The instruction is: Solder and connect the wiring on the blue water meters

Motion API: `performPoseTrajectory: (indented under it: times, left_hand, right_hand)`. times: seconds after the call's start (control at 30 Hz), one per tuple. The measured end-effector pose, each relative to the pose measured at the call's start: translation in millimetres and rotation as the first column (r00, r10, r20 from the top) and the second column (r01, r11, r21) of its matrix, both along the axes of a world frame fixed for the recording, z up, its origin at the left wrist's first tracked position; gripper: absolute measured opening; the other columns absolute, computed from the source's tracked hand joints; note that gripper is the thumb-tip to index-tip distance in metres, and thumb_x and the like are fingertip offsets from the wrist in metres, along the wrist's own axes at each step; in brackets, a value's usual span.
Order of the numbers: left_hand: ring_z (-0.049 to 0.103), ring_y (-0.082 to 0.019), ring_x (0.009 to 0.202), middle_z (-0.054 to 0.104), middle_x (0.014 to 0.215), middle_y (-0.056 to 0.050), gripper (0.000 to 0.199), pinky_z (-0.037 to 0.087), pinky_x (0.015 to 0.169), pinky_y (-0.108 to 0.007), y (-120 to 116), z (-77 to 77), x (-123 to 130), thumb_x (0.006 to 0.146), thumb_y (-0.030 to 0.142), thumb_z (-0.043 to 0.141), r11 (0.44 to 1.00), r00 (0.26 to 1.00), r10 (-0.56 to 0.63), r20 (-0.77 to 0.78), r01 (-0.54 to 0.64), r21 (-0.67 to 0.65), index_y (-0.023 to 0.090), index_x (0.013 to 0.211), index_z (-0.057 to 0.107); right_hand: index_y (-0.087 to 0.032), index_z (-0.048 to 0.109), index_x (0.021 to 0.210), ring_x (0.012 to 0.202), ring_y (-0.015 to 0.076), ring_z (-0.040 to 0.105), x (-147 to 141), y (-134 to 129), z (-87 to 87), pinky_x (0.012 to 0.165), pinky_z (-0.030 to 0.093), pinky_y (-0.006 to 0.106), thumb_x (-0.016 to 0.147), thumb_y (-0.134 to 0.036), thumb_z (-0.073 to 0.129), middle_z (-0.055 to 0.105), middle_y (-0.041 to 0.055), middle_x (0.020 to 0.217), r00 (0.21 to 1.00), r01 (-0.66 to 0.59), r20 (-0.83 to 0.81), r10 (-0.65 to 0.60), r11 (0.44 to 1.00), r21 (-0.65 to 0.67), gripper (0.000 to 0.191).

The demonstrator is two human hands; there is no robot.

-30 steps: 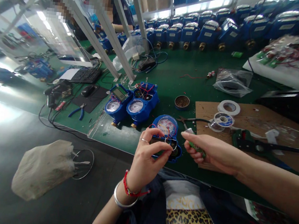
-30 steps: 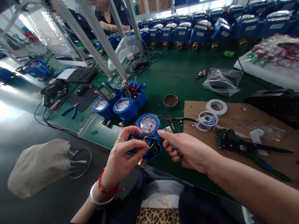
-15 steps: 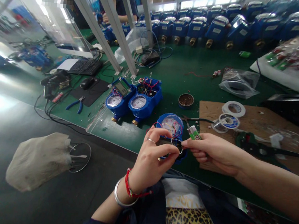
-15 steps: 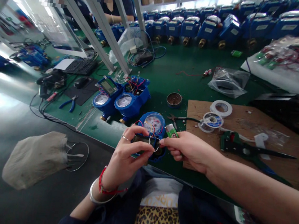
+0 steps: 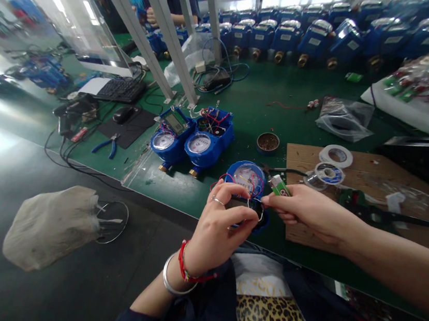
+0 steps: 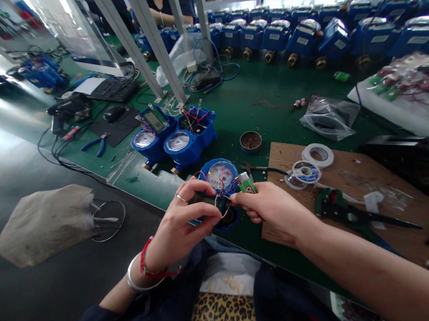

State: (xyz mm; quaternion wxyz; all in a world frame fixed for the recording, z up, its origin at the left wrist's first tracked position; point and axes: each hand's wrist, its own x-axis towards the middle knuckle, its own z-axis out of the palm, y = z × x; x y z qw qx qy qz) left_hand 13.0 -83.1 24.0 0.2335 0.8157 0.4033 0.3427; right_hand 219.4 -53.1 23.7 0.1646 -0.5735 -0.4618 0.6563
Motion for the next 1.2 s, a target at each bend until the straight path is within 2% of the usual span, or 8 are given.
performPoseTrajectory:
  times: [0.17,0.33,0.5,0.63,0.83,1.0,1.1,1.2]
  left_hand:
    - [0.052,-0.021,0.109,0.057,0.108,-0.007,0.008,0.039,0.104,-0.044,0,1.7,-2,0.087,0.014,0.057,0.997,0.998,0.060,0.027,-0.059,-0.046,0.020,0.082,0.059]
    - [0.056,-0.018,0.099,0.063,0.092,-0.003,0.012,0.040,0.103,-0.042,5,3.9,-2,0.086,0.016,0.060,0.991,0.990,0.124,0.066,-0.120,-0.052,0.019,0.079,0.051]
    - [0.060,-0.015,0.082,0.064,0.084,-0.001,0.007,0.048,0.084,-0.032,15,5.1,-2,0.090,0.024,0.058,0.952,0.964,0.256,0.074,-0.238,-0.193,0.020,0.085,0.058]
    - [0.062,-0.015,0.076,0.067,0.082,0.000,0.009,0.048,0.072,-0.026,24,8.1,-1,0.090,0.027,0.058,0.931,0.954,0.294,0.057,-0.273,-0.243,0.020,0.090,0.064]
    - [0.063,-0.015,0.078,0.069,0.085,-0.001,0.011,0.048,0.073,-0.027,28,11.3,5,0.091,0.027,0.056,0.943,0.954,0.296,0.039,-0.285,-0.173,0.020,0.093,0.064]
    - [0.064,-0.016,0.083,0.071,0.090,-0.001,0.013,0.046,0.078,-0.028,32,12.8,2,0.090,0.031,0.059,0.955,0.960,0.256,-0.112,-0.270,-0.127,0.021,0.092,0.067]
    - [0.062,-0.017,0.081,0.069,0.085,-0.001,0.015,0.045,0.076,-0.029,34,12.1,1,0.091,0.030,0.058,0.958,0.959,0.244,-0.144,-0.262,-0.117,0.019,0.086,0.066]
    - [0.060,-0.017,0.082,0.067,0.085,-0.002,0.013,0.045,0.076,-0.028,36,9.7,3,0.092,0.027,0.055,0.957,0.960,0.253,-0.122,-0.266,-0.111,0.018,0.086,0.063]
  right_hand:
    - [-0.019,0.065,0.072,0.056,0.0122,0.046,8,-1,-0.9,0.059,0.034,0.027,0.080,-0.048,0.063,0.053,-0.0027,0.056,0.967,-0.086,0.254,0.013,0.956,0.280,0.030]
    - [-0.022,0.065,0.102,0.082,0.0174,0.058,3,-8,-8.1,0.079,0.041,0.028,0.083,-0.037,0.063,0.067,0.0009,0.089,0.978,-0.027,0.189,-0.086,0.849,0.528,0.025]
    - [-0.023,0.060,0.104,0.093,0.0188,0.060,-6,-7,-13.5,0.087,0.042,0.030,0.083,-0.027,0.063,0.066,0.0036,0.106,0.991,-0.036,0.112,-0.068,0.680,0.733,0.021]
    - [-0.025,0.059,0.107,0.102,0.0203,0.060,-14,-2,-13.4,0.092,0.042,0.031,0.083,-0.026,0.062,0.066,0.0037,0.110,1.000,-0.011,0.012,0.003,0.634,0.773,0.024]
    - [-0.022,0.061,0.098,0.094,0.0187,0.062,-22,8,-9.0,0.086,0.043,0.029,0.087,-0.030,0.059,0.068,0.0044,0.101,1.000,-0.009,-0.002,0.017,0.583,0.812,0.014]
    - [-0.020,0.064,0.093,0.090,0.0188,0.062,-20,13,-9.3,0.084,0.044,0.030,0.090,-0.031,0.056,0.069,0.0056,0.096,0.999,-0.046,0.023,0.047,0.565,0.824,0.013]
    - [-0.021,0.063,0.096,0.090,0.0184,0.063,-19,13,-10.7,0.084,0.045,0.029,0.090,-0.031,0.056,0.069,0.0045,0.097,0.997,-0.080,0.059,0.055,0.552,0.830,0.014]
    - [-0.021,0.061,0.103,0.095,0.0183,0.063,-20,12,-12.8,0.087,0.044,0.029,0.092,-0.031,0.053,0.068,0.0052,0.105,0.993,-0.115,0.100,0.058,0.496,0.861,0.017]
